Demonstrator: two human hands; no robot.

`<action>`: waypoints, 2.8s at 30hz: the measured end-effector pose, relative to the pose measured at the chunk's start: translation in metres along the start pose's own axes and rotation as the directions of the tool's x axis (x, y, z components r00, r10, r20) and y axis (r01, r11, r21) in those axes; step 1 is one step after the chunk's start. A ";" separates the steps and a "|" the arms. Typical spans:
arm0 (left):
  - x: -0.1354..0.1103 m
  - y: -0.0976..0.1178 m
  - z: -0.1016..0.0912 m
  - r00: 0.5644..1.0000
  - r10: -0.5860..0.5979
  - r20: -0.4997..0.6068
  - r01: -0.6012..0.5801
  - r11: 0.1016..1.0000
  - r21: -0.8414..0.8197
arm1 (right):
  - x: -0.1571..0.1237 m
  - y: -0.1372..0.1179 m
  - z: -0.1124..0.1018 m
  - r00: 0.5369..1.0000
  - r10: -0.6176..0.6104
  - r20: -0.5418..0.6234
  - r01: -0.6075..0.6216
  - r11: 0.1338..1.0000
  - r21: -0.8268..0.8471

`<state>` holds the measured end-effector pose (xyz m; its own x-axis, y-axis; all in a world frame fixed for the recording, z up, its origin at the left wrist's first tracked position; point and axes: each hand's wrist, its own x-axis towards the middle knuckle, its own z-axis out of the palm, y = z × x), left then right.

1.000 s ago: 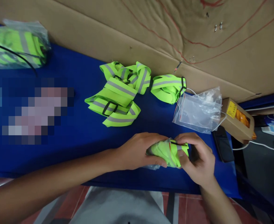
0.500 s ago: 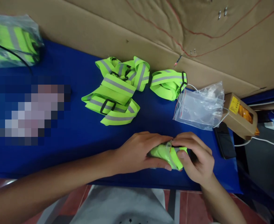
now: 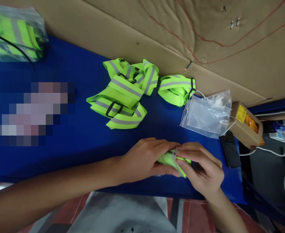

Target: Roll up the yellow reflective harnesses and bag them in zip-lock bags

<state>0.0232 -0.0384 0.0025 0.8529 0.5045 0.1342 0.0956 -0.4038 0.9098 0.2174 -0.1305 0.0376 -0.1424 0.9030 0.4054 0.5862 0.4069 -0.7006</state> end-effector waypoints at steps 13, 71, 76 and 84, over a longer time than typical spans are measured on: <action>0.003 0.021 -0.013 0.911 -0.300 0.282 0.389 0.851 -0.353 | -0.001 0.003 -0.010 0.983 0.178 0.044 -0.181 0.980 0.085; 0.005 -0.011 -0.016 0.834 -0.457 0.310 0.502 0.394 -0.770 | 0.000 0.029 -0.007 0.966 0.175 0.189 -0.224 0.935 0.277; 0.001 -0.010 -0.020 0.853 -0.432 0.293 0.488 0.461 -0.741 | -0.003 0.022 -0.009 0.973 0.105 0.204 -0.142 0.974 0.177; 0.003 -0.014 -0.026 0.893 -0.358 0.271 0.434 0.529 -0.730 | -0.001 0.042 -0.016 0.955 0.295 0.039 -0.275 0.823 0.497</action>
<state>0.0113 -0.0117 0.0007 0.8669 0.3882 -0.3127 0.0460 0.5623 0.8256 0.2549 -0.1163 0.0165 0.0063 0.9875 0.1575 0.1253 0.1555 -0.9799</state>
